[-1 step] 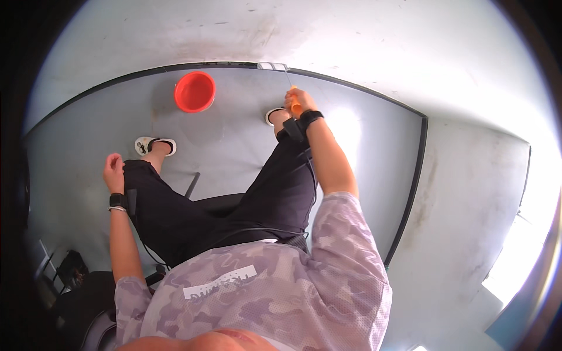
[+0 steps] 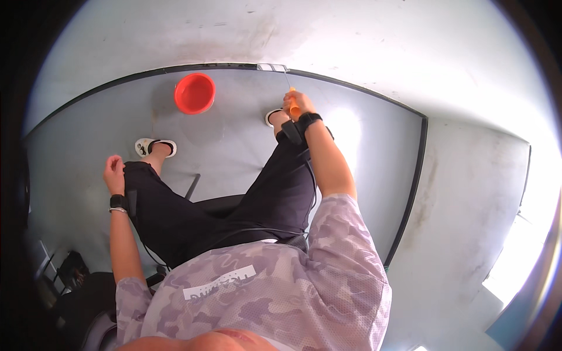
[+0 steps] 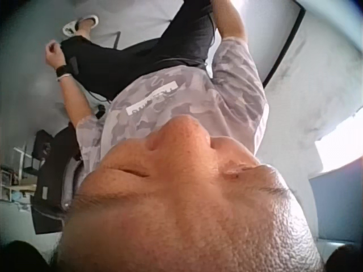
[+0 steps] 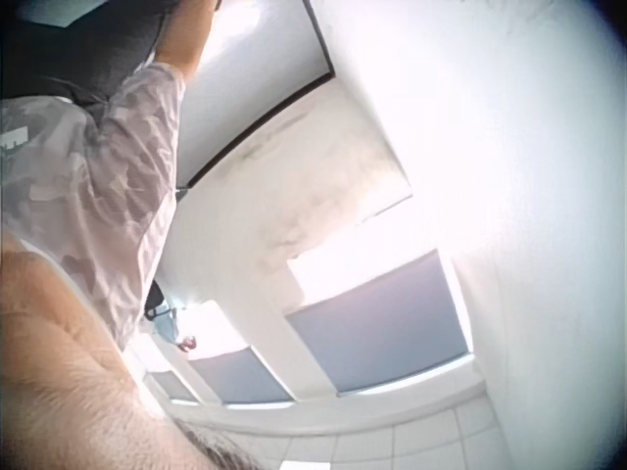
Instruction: The person is using a paint roller and a bucket to apply paint to a white wall while sitting on a chair.
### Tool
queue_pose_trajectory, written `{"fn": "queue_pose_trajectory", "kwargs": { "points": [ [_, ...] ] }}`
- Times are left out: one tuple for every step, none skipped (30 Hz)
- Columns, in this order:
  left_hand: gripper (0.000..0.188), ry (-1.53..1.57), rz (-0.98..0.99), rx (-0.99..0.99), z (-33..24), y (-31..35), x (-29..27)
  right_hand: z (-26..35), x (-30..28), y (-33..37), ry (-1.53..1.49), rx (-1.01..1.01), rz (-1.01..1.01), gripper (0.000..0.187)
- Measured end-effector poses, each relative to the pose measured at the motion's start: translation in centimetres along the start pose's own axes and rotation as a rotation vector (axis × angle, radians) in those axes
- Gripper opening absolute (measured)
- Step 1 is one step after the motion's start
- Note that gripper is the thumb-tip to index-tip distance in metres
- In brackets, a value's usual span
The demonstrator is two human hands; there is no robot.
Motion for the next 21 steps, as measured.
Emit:
{"fn": "queue_pose_trajectory", "kwargs": {
  "points": [
    [0.009, -0.003, -0.003, -0.001, 0.1, 0.0, -0.3, -0.3, -0.4, 0.4, -0.008, 0.021, 0.008, 0.008],
    [0.009, 0.009, 0.007, -0.010, 0.1, 0.1, -0.4, -0.2, -1.4, 1.1, -0.016, 0.039, 0.014, 0.007],
    [0.009, 0.024, 0.022, -0.018, 0.2, 0.1, -0.3, 0.3, -2.4, 2.5, 0.007, 0.052, 0.065, 0.005],
    [0.009, 0.025, 0.020, -0.019, -0.1, 0.1, -0.4, 0.7, -2.0, 5.4, 0.015, 0.030, 0.101, 0.003],
    [0.009, 0.033, 0.016, -0.037, -0.6, 0.0, -0.3, 1.2, -1.8, 8.8, -0.006, 0.038, 0.097, 0.005],
    [0.009, 0.038, 0.014, -0.059, -0.6, 0.2, -0.4, 1.7, -0.3, 13.0, 0.029, 0.028, 0.137, 0.008],
    [0.009, 0.041, 0.027, -0.060, -0.4, 0.4, -0.3, 2.5, -0.1, 16.9, 0.074, -0.005, 0.081, 0.010],
    [0.009, 0.040, 0.017, -0.045, -0.3, 0.4, -0.7, 2.8, 0.9, 20.4, 0.057, -0.010, 0.119, 0.012],
    [0.010, 0.031, 0.004, -0.030, -0.3, 0.5, -1.3, 2.9, 2.1, 23.9, 0.079, -0.056, 0.087, 0.015],
    [0.010, 0.031, 0.018, -0.031, -0.2, 0.7, -1.3, 2.9, 3.8, 27.2, 0.056, -0.078, 0.097, 0.017],
    [0.010, 0.030, 0.008, -0.038, 0.0, 0.7, -1.5, 3.1, 4.6, 29.9, 0.071, -0.111, 0.118, 0.019],
    [0.010, 0.023, -0.010, -0.044, 0.2, 0.7, -1.8, 3.1, 5.5, 32.0, 0.074, -0.137, 0.131, 0.020],
    [0.010, 0.019, -0.007, -0.044, 0.2, 0.6, -1.6, 3.1, 6.0, 33.1, 0.072, -0.147, 0.138, 0.020],
    [0.010, 0.021, -0.002, -0.040, 0.2, 0.5, -1.6, 3.3, 6.2, 33.6, 0.071, -0.156, 0.149, 0.020],
    [0.010, 0.023, -0.007, -0.048, 0.1, 0.5, -1.9, 3.4, 5.7, 32.8, 0.048, -0.132, 0.140, 0.021],
    [0.010, 0.038, -0.008, -0.057, 0.2, 0.4, -1.7, 3.9, 5.0, 31.5, 0.031, -0.116, 0.121, 0.021],
    [0.010, 0.043, -0.005, -0.048, 0.0, 0.3, -1.6, 4.2, 4.2, 29.1, -0.010, -0.096, 0.112, 0.020],
    [0.010, 0.038, -0.001, -0.050, 0.0, 0.3, -1.6, 4.8, 2.8, 25.7, -0.003, -0.063, 0.079, 0.021],
    [0.010, 0.040, 0.004, -0.051, 0.1, 0.2, -1.2, 5.3, 0.8, 21.6, -0.023, -0.010, 0.100, 0.019],
    [0.010, 0.050, 0.009, -0.043, -0.1, 0.0, -0.8, 5.8, -0.3, 17.4, 0.005, 0.000, 0.109, 0.015],
    [0.011, 0.050, 0.027, -0.057, -0.2, -0.1, -0.2, 5.9, -2.3, 12.9, -0.029, 0.025, 0.047, 0.013]
  ]
}}
Point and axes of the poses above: each hand's wrist, its own y-axis away from the middle knuckle, its own x-axis out of the palm, z = x × y, the point moved 10 cm from there along -y, towards the middle knuckle, and after that the axes turned 8 degrees about x, right-handed, at the moved point
